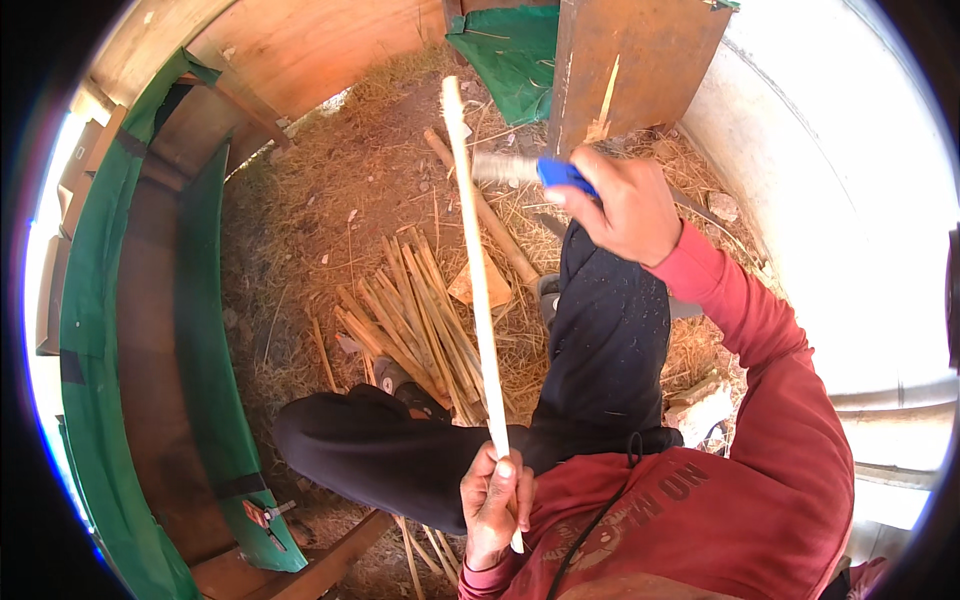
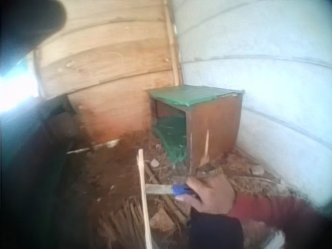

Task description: The person sits on the ground and uses a knife to shave the bark off a long wooden stick. They rotate the stick and pull the knife along its length to remove thin strips of bark, then place the finished stick on a pile of similar sticks.

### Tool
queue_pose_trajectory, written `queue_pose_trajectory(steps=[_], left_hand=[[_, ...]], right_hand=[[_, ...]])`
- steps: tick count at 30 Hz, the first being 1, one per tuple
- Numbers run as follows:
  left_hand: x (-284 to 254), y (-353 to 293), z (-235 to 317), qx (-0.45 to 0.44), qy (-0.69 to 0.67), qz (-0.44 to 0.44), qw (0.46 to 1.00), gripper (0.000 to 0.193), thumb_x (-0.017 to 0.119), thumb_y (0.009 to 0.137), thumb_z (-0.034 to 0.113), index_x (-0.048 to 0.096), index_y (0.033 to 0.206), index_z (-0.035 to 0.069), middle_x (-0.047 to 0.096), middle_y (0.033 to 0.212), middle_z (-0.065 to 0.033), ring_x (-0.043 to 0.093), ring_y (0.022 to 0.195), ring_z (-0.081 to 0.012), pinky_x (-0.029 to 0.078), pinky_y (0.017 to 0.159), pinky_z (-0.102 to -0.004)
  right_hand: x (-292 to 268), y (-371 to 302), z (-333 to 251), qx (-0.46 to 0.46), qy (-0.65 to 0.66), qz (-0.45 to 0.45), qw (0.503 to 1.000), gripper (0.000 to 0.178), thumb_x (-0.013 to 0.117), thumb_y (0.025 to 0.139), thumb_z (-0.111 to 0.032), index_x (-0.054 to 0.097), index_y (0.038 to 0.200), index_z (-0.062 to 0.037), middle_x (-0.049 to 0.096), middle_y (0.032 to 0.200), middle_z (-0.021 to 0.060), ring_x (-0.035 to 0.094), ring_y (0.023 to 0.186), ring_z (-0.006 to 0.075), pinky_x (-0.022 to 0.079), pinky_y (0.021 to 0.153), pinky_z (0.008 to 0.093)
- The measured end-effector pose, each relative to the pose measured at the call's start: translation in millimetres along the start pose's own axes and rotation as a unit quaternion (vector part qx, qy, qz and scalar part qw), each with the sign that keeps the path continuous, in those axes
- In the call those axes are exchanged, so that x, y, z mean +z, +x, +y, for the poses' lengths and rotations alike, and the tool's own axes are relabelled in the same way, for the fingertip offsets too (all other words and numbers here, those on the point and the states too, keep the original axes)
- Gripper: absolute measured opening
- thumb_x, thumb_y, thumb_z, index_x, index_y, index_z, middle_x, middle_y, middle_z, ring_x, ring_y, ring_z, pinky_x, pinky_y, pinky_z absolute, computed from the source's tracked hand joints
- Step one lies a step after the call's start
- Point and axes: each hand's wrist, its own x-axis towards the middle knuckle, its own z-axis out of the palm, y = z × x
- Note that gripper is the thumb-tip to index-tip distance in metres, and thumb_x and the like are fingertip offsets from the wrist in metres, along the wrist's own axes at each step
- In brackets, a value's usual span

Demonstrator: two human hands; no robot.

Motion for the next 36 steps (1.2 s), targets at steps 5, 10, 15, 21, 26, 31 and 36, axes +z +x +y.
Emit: queue_pose_trajectory(steps=[5, 10, 15, 21, 26, 31, 36], left_hand=[[-3.2, 6.5, 0.0, 0.020, 0.048, -0.011, 0.999, 0.019, 0.048, 0.100, 0.019, 0.045, 0.092, 0.002, 0.042, 0.064, -0.0002, 0.036, 0.034, -0.0076, 0.027, 0.031, -0.0215], [5.4, 0.2, -2.0, 0.027, 0.020, -0.018, 0.999, 0.016, 0.047, 0.101, 0.018, 0.046, 0.095, 0.002, 0.042, 0.065, 0.0004, 0.035, 0.037, -0.0054, 0.027, 0.036, -0.0204], [0.2, -1.5, -8.4, 0.031, 0.024, -0.030, 0.999, 0.018, 0.046, 0.101, 0.018, 0.046, 0.095, 0.002, 0.044, 0.065, -0.0012, 0.037, 0.036, -0.0064, 0.027, 0.035, -0.0205], [5.5, 25.3, -3.1, -0.053, 0.135, -0.031, 0.989, 0.018, 0.044, 0.102, 0.020, 0.048, 0.098, 0.002, 0.050, 0.057, -0.0032, 0.046, 0.041, -0.0094, 0.037, 0.040, -0.0219], [13.6, 25.6, 31.6, 0.243, 0.616, 0.056, 0.747, 0.050, 0.078, 0.068, 0.009, 0.063, 0.115, 0.001, 0.057, 0.109, -0.0172, 0.058, 0.098, -0.0258, 0.049, 0.084, -0.0345], [20.7, 25.2, 24.9, 0.108, 0.089, -0.609, 0.781, 0.029, 0.059, 0.084, -0.006, 0.064, 0.112, 0.002, 0.056, 0.112, -0.0187, 0.059, 0.096, -0.0325, 0.049, 0.081, -0.0391], [33.5, 27.0, 31.8, 0.103, 0.090, -0.613, 0.778, 0.031, 0.057, 0.083, -0.006, 0.062, 0.111, 0.004, 0.055, 0.105, -0.0178, 0.057, 0.093, -0.0344, 0.049, 0.081, -0.0425]], right_hand=[[-3.1, -12.1, -25.0, -0.107, 0.161, -0.145, 0.970, 0.036, 0.068, 0.084, -0.042, 0.057, 0.082, -0.0075, 0.057, 0.060, 0.0097, 0.057, 0.048, 0.0294, 0.043, 0.042, 0.0387], [8.0, -10.6, -32.6, -0.040, 0.115, -0.060, 0.991, 0.035, 0.069, 0.084, -0.037, 0.054, 0.077, -0.0056, 0.050, 0.057, 0.0106, 0.054, 0.048, 0.0312, 0.041, 0.045, 0.0403], [9.0, 3.1, 0.5, 0.114, 0.006, 0.019, 0.993, 0.038, 0.054, 0.095, -0.042, 0.055, 0.081, -0.0064, 0.053, 0.051, 0.0108, 0.055, 0.043, 0.0295, 0.042, 0.042, 0.0389], [13.0, -47.9, -95.4, 0.234, 0.557, -0.221, 0.766, 0.037, 0.054, 0.096, -0.041, 0.062, 0.095, -0.0044, 0.058, 0.071, 0.0072, 0.059, 0.070, 0.0151, 0.046, 0.068, 0.0314], [36.8, -12.7, -68.5, 0.277, 0.461, -0.195, 0.820, 0.043, 0.054, 0.095, -0.044, 0.060, 0.085, -0.0035, 0.056, 0.068, 0.0037, 0.055, 0.066, 0.0136, 0.043, 0.061, 0.0331], [83.7, 45.5, 3.5, 0.302, 0.342, -0.128, 0.881, 0.045, 0.057, 0.092, -0.045, 0.060, 0.075, -0.0031, 0.052, 0.059, 0.0057, 0.053, 0.057, 0.0190, 0.042, 0.059, 0.0370], [113.0, 38.5, 6.9, 0.287, 0.349, -0.132, 0.882, 0.046, 0.059, 0.090, -0.044, 0.061, 0.073, -0.0013, 0.057, 0.062, 0.0093, 0.058, 0.060, 0.0237, 0.043, 0.060, 0.0399]])
